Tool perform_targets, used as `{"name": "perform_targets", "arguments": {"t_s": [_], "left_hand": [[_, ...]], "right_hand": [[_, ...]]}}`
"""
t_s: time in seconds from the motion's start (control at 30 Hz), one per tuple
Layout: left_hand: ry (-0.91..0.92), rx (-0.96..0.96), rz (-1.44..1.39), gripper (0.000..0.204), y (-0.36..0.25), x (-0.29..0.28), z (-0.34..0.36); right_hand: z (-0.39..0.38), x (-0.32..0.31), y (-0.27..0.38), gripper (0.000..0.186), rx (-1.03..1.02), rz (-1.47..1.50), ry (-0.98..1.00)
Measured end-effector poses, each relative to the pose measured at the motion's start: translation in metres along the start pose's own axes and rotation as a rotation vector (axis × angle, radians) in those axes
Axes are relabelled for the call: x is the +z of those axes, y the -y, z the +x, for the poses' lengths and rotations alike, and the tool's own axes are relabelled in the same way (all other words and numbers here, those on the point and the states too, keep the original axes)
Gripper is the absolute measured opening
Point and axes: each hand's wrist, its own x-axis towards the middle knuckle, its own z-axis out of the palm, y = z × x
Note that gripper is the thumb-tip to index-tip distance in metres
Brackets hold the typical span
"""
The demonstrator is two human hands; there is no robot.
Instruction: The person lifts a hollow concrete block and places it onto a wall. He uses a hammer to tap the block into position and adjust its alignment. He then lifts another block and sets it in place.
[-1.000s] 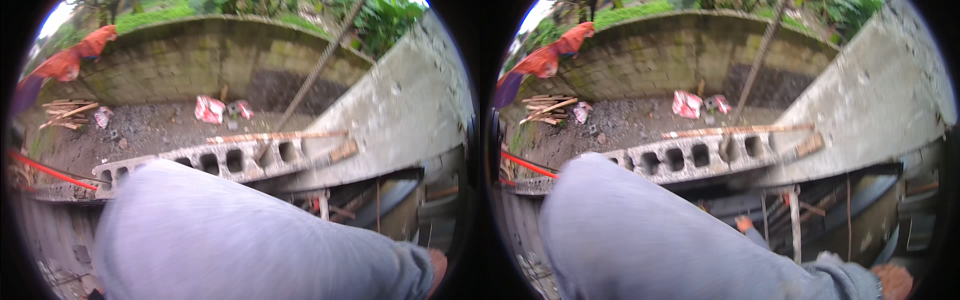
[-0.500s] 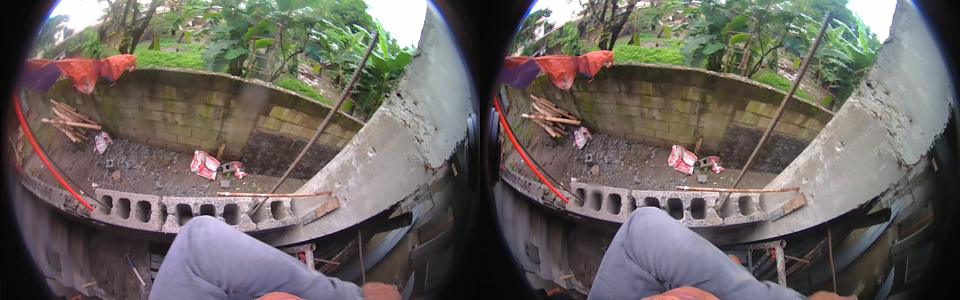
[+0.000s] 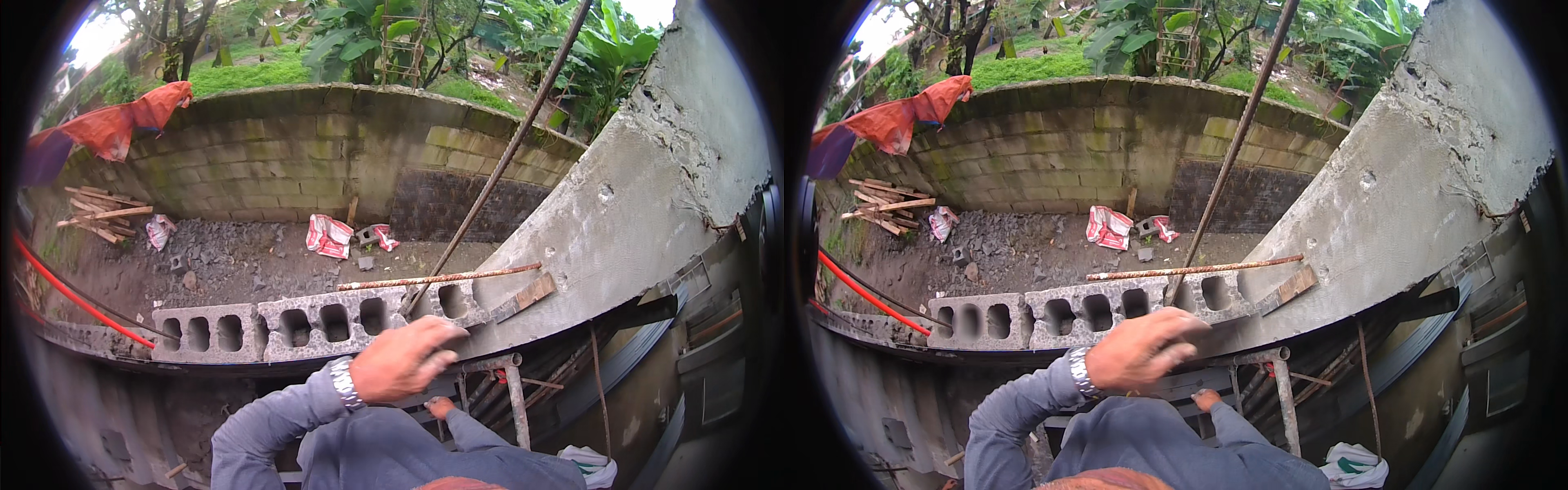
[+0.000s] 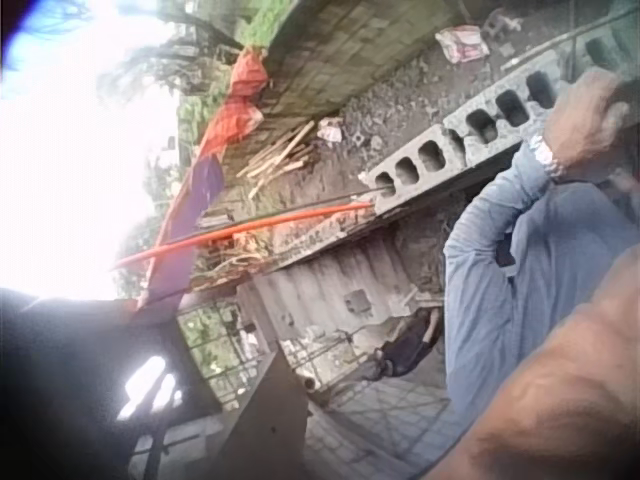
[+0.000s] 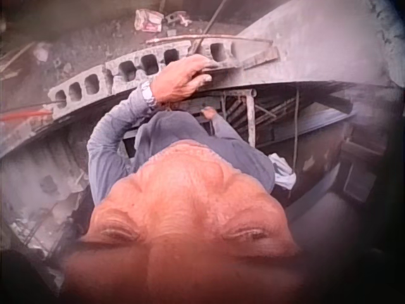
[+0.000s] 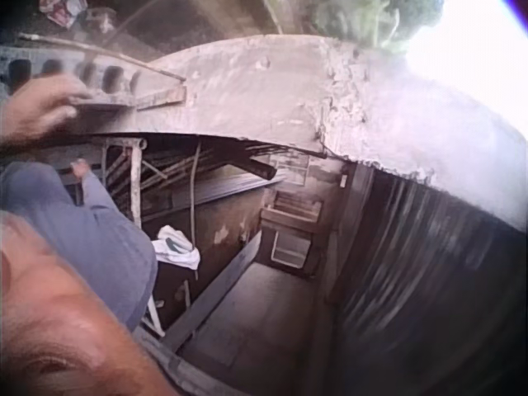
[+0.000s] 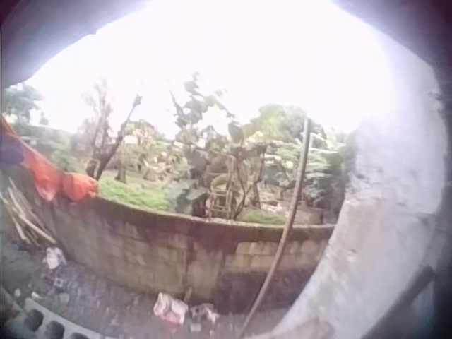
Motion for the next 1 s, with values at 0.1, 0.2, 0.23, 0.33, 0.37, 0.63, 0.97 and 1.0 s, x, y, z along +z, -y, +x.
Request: {"name": "perform_targets", "arguments": {"t_s": [0.1,0.2,0.23,0.33,0.37,0.63,0.97,1.0], "left_hand": [[-0.003,-0.315,-0.251,0.033,0.024,-0.017,-0.028],[-0.139,-0.527,-0.619,0.031,0.040,-0.025,-0.065],[-0.226,-0.566,-0.738,0.029,0.048,-0.024,-0.076],[-0.465,-0.637,-0.872,0.024,0.065,-0.022,-0.108],[-0.552,-0.640,-0.897,0.022,0.074,-0.020,-0.121],[-0.792,-0.670,-0.690,0.019,0.102,-0.008,-0.145],[-0.712,-0.439,0.141,0.016,0.086,0.041,-0.074],[-0.696,-0.369,0.225,0.024,0.082,0.042,-0.069]], "right_hand": [[-0.046,-0.044,0.057,0.039,0.157,0.143,0.167],[-0.065,-0.080,0.089,0.039,0.195,0.292,0.279],[-0.077,-0.095,0.107,0.041,0.186,0.281,0.324],[-0.102,-0.130,0.142,0.048,0.093,0.209,0.401],[-0.111,-0.141,0.160,0.049,0.051,0.169,0.414],[-0.198,-0.202,0.332,0.036,-0.568,0.350,0.266],[-0.176,-0.136,0.408,0.040,-0.609,1.333,0.354],[-0.174,-0.130,0.409,0.044,-0.616,1.406,0.377]]}}
